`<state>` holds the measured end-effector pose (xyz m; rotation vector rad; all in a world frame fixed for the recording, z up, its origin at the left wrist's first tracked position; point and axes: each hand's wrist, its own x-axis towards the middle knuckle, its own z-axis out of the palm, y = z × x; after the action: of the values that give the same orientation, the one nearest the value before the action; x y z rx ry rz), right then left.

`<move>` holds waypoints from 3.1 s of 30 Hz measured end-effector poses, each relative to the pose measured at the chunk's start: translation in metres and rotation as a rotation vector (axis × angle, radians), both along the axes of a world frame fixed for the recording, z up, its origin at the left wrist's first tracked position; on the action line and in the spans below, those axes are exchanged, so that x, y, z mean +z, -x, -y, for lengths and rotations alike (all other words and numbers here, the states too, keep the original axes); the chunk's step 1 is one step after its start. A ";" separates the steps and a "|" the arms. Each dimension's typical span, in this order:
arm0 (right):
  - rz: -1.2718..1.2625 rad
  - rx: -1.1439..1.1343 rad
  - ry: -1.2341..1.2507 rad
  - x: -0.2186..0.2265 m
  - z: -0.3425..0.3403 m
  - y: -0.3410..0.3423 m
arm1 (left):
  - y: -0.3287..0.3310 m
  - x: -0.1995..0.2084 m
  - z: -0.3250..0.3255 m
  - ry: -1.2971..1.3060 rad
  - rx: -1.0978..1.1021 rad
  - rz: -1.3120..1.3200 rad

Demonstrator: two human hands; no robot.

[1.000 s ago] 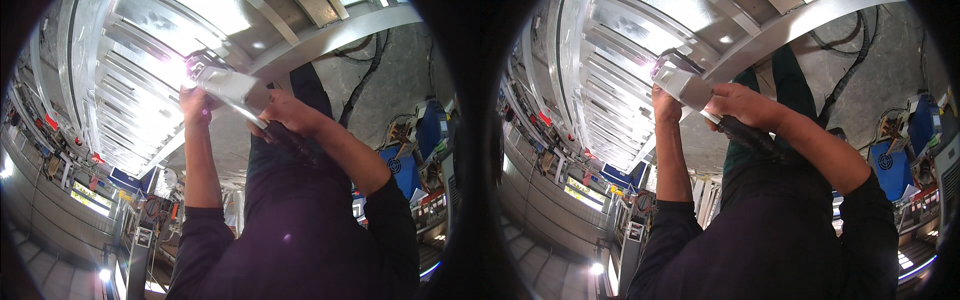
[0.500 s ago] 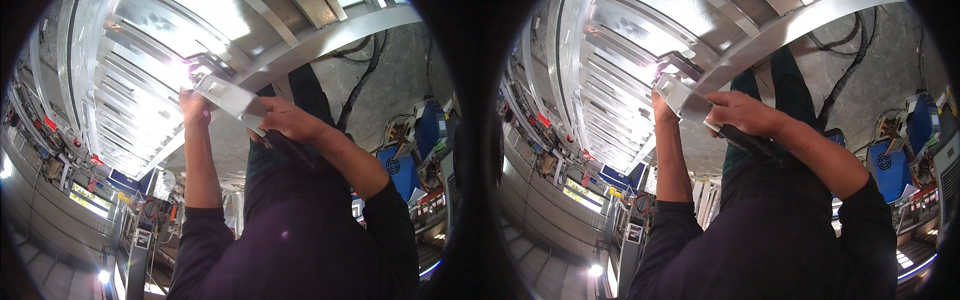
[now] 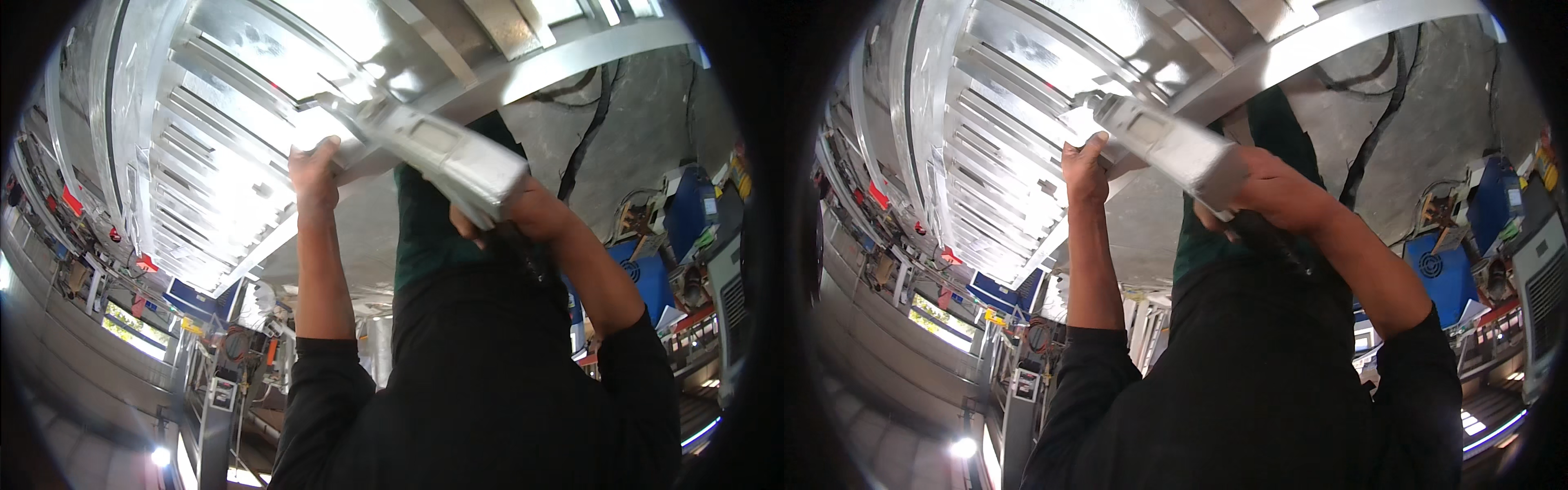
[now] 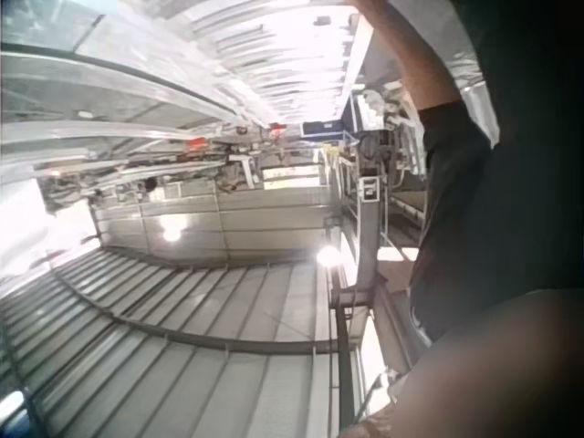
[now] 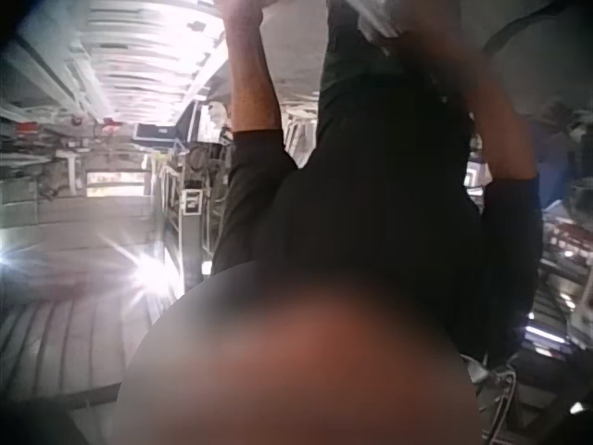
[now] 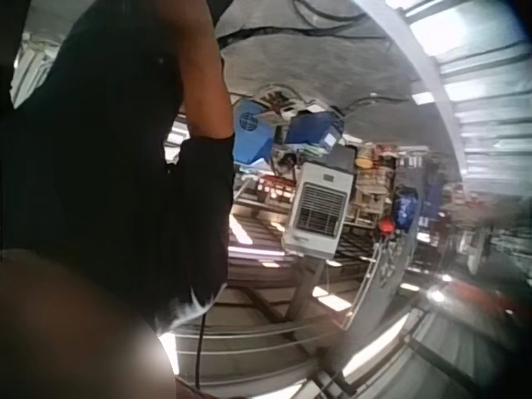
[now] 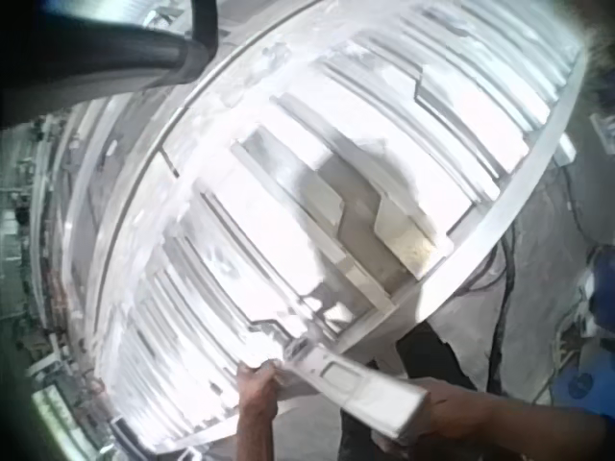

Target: The person assembles a metal frame by placing thin metal strips into slots and securing them with a pneumatic nail gun. The person repeatedly positions strips, aligns them, and fastens them along the frame structure.

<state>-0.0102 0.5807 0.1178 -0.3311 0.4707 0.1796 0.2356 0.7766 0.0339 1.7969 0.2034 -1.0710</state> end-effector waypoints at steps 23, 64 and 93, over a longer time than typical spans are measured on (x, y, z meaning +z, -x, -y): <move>-0.308 0.106 0.417 0.079 0.073 -0.006 | -0.018 -0.002 -0.027 -0.035 -0.038 -0.216; -0.425 0.157 -0.027 0.058 0.150 0.027 | -0.056 0.032 0.111 -0.215 -2.152 0.409; -0.399 0.272 -0.145 0.052 0.148 0.031 | -0.061 0.045 0.090 -0.096 -1.983 0.464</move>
<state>-0.0409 0.4330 0.1695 -0.2152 0.8025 0.5484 0.2964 0.6863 0.0791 1.9208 -2.2113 -1.6899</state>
